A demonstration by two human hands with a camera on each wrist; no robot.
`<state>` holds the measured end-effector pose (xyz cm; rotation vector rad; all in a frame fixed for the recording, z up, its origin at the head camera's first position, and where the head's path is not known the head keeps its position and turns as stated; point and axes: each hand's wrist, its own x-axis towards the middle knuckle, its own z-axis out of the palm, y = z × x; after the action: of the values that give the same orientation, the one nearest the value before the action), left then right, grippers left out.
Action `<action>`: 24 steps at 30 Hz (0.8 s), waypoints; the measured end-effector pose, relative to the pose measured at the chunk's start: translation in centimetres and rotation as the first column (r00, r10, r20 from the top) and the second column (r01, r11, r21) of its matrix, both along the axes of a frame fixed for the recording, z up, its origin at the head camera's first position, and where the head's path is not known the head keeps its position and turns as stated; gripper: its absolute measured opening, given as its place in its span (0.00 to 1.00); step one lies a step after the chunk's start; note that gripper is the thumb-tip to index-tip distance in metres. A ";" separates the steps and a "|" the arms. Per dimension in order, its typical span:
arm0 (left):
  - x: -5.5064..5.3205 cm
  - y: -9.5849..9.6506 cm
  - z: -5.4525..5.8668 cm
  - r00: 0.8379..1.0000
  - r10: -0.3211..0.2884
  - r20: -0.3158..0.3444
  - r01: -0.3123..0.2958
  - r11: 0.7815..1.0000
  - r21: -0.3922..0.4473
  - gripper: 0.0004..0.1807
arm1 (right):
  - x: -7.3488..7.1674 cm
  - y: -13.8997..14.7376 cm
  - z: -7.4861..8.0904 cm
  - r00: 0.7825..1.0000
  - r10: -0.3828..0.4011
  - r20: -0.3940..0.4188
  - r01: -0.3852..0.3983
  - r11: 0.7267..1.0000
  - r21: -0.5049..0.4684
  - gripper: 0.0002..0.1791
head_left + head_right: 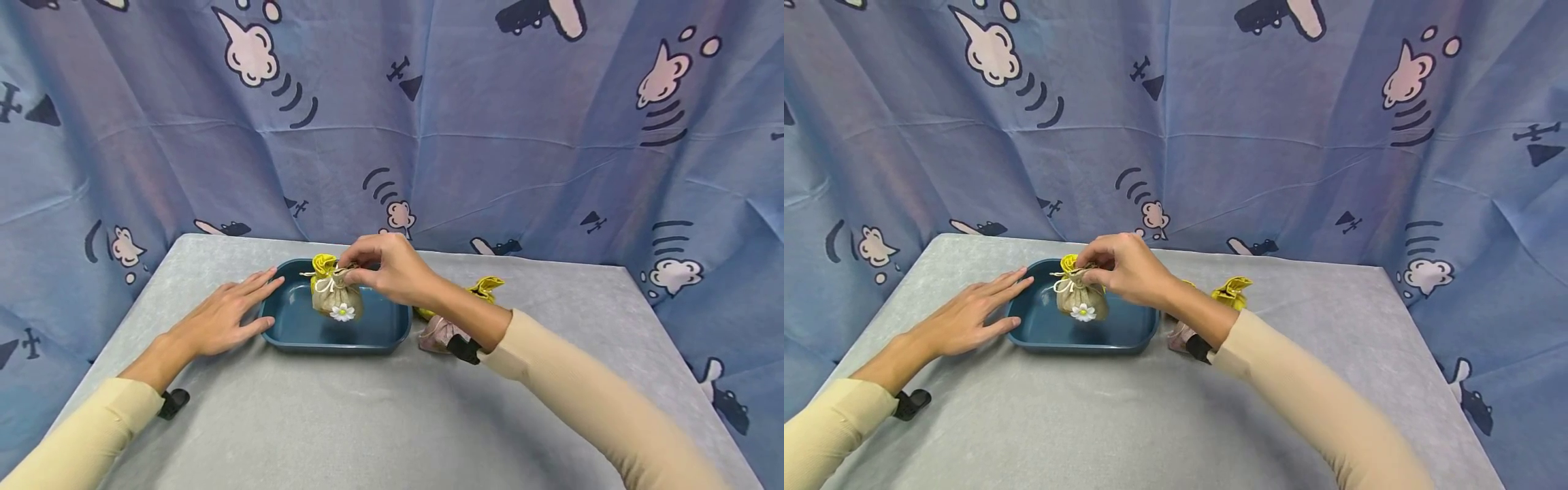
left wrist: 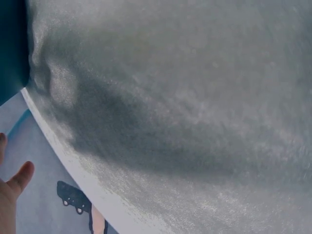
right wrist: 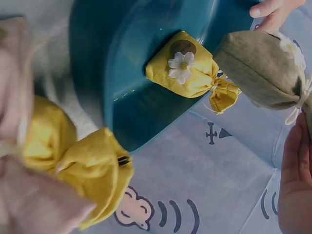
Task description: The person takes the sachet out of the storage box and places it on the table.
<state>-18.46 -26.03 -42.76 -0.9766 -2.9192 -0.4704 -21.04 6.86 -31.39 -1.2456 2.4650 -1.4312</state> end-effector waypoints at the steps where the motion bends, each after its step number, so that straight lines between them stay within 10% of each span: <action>1: 0.0 0.0 0.0 1.000 0.000 0.000 0.000 1.000 -0.002 0.39 | 0.1 0.4 0.0 1.000 -0.010 -0.001 0.010 1.000 -0.007 0.07; 24: 0.1 0.1 -0.1 1.000 0.010 0.001 -0.010 1.000 -0.003 0.39 | 1.4 8.6 1.3 0.976 -0.218 0.026 0.219 0.974 -0.057 0.08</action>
<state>-18.33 -25.91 -42.83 -0.9625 -2.9250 -0.4669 -19.64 15.48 -30.04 -0.9882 2.6343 -1.5673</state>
